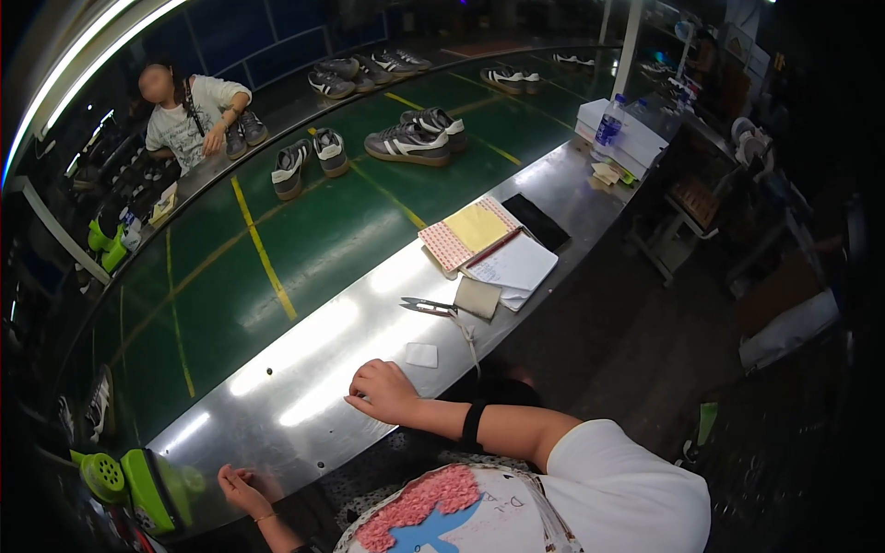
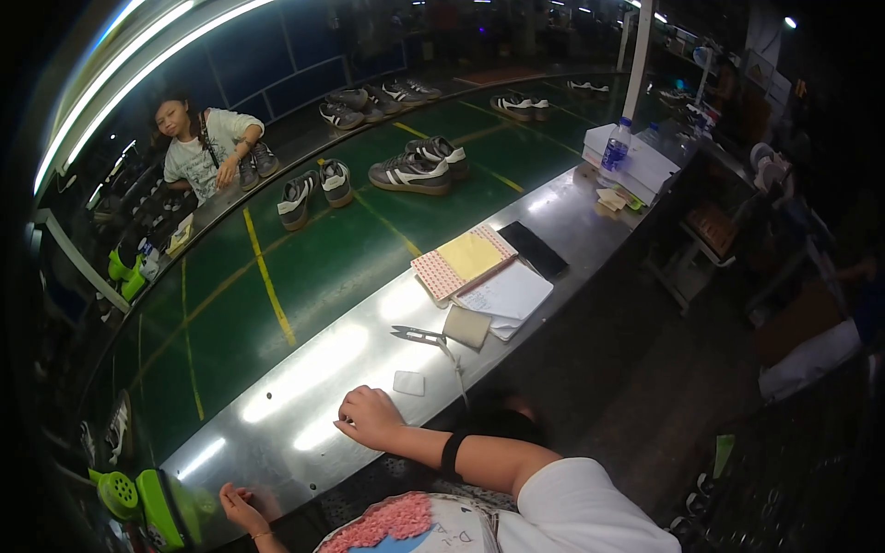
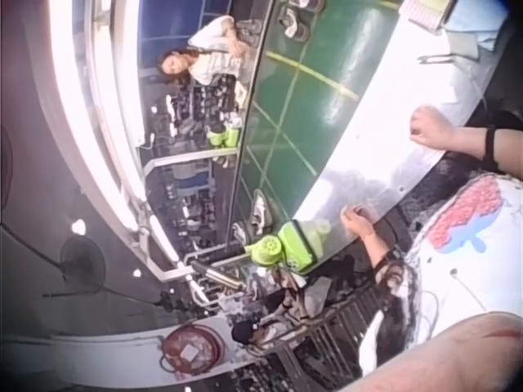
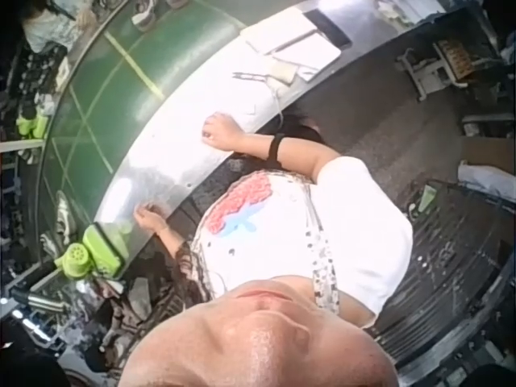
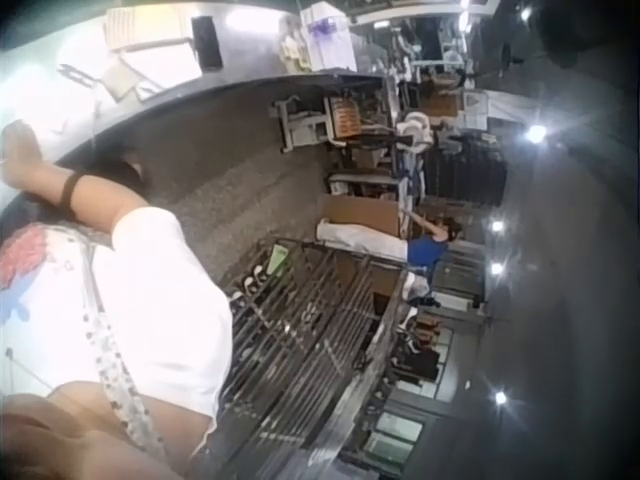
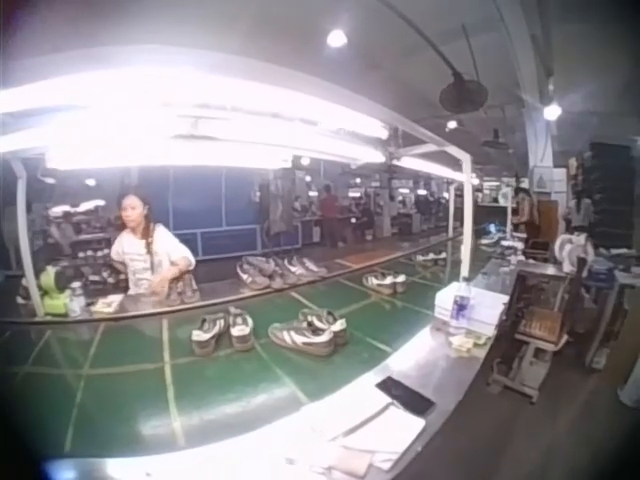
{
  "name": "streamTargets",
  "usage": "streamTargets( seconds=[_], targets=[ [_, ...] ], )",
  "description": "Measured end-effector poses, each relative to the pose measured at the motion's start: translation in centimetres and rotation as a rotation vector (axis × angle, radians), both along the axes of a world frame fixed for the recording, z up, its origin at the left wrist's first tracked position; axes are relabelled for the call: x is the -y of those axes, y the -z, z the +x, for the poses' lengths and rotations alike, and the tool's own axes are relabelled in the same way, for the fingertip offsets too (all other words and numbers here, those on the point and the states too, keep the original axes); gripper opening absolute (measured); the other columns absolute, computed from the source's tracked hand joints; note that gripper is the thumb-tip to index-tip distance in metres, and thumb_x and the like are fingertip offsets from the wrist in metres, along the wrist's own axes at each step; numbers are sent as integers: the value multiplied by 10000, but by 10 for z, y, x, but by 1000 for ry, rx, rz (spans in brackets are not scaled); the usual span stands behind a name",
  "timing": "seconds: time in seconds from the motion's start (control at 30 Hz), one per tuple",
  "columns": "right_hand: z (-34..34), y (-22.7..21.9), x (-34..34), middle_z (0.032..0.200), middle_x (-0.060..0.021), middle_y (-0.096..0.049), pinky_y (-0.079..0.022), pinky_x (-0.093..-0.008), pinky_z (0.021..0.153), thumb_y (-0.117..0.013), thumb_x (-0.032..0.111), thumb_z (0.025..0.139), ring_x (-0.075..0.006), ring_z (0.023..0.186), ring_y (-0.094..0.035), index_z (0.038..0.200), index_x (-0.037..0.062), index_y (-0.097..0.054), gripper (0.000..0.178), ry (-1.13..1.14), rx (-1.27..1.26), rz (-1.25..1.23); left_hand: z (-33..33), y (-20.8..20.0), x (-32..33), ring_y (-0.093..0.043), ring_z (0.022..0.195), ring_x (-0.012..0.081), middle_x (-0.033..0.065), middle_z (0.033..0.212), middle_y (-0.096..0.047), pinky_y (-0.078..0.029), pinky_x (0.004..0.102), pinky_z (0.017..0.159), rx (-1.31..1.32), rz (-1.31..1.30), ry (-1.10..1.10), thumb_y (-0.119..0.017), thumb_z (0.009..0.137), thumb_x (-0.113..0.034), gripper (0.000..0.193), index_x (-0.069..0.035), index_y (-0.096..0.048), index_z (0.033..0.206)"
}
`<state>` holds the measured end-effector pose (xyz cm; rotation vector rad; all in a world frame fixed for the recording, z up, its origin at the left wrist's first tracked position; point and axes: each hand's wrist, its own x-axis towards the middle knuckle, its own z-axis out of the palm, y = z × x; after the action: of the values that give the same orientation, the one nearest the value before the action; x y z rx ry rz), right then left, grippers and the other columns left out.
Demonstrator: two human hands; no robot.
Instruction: The recorder is inspecting and cleaning pairs of shoes on a factory conveyor belt.
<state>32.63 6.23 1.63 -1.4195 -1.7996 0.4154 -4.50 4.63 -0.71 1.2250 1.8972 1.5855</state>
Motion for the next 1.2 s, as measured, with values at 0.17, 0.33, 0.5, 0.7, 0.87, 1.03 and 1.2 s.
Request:
streamTargets(
  seconds=[0.17, 0.33, 0.5, 0.7, 0.87, 1.03, 1.2],
  targets=[
    [8, 1, 0, 799, -17, -582, -403, -386, 763, -616, 286, 779, -219, 890, -529, 719, 108, -622, 188, -23, -34, 4, -2, 3, 0, -476, 676, 121, 24, 770, -526, -421, 258, 616, -357, 111, -210, -481, 948, -256, 264, -1, -551, 944],
    [3, 2, -5, 798, -27, -584, -381, -383, 774, -625, 256, 783, -228, 863, -536, 719, 108, -623, 161, -128, -32, 13, -25, -2, 65, -485, 686, 141, 55, 736, -525, -434, 282, 662, -407, -136, -274, -511, 928, -246, 264, 14, -540, 897],
    [7, 4, -6, 731, -59, -609, -384, -411, 755, -637, 242, 746, -269, 814, -553, 683, 101, -647, 155, -166, -36, -10, -28, 25, 162, -620, 613, 171, 97, 741, -646, -494, 303, 592, -194, -917, 109, -580, 870, -320, 323, -1, -613, 909],
    [21, 17, -12, 767, -66, -610, -373, -405, 758, -651, 219, 728, -270, 823, -541, 696, 84, -628, 140, -281, -27, 26, 18, 34, 213, -522, 1118, 291, 205, 1290, -476, -374, 461, 960, 203, -1632, 243, -429, 850, -608, 737, -24, -459, 1299],
    [19, 11, -11, 752, -57, -609, -370, -401, 761, -656, 217, 723, -265, 819, -541, 700, 86, -626, 136, -411, -40, 3, 67, 28, 216, -375, 1259, 320, 193, 1397, -350, -337, 466, 995, 525, -1607, 140, -505, 853, -546, 745, -34, -345, 1370],
    [21, 8, -5, 760, -55, -609, -363, -398, 774, -654, 213, 733, -268, 827, -540, 684, 103, -611, 128, -482, -34, 14, 123, 65, 149, -381, 1254, 316, 187, 1396, -353, -340, 460, 994, 452, -1517, 235, -505, 854, -542, 738, -38, -348, 1369],
    [21, 13, -4, 776, -56, -611, -360, -399, 785, -655, 212, 734, -265, 842, -543, 696, 104, -614, 121, -518, -11, 16, 151, 103, 128, -387, 1249, 312, 182, 1395, -357, -344, 454, 993, 384, -1446, 351, -506, 855, -539, 731, -42, -351, 1369]
  ],
)
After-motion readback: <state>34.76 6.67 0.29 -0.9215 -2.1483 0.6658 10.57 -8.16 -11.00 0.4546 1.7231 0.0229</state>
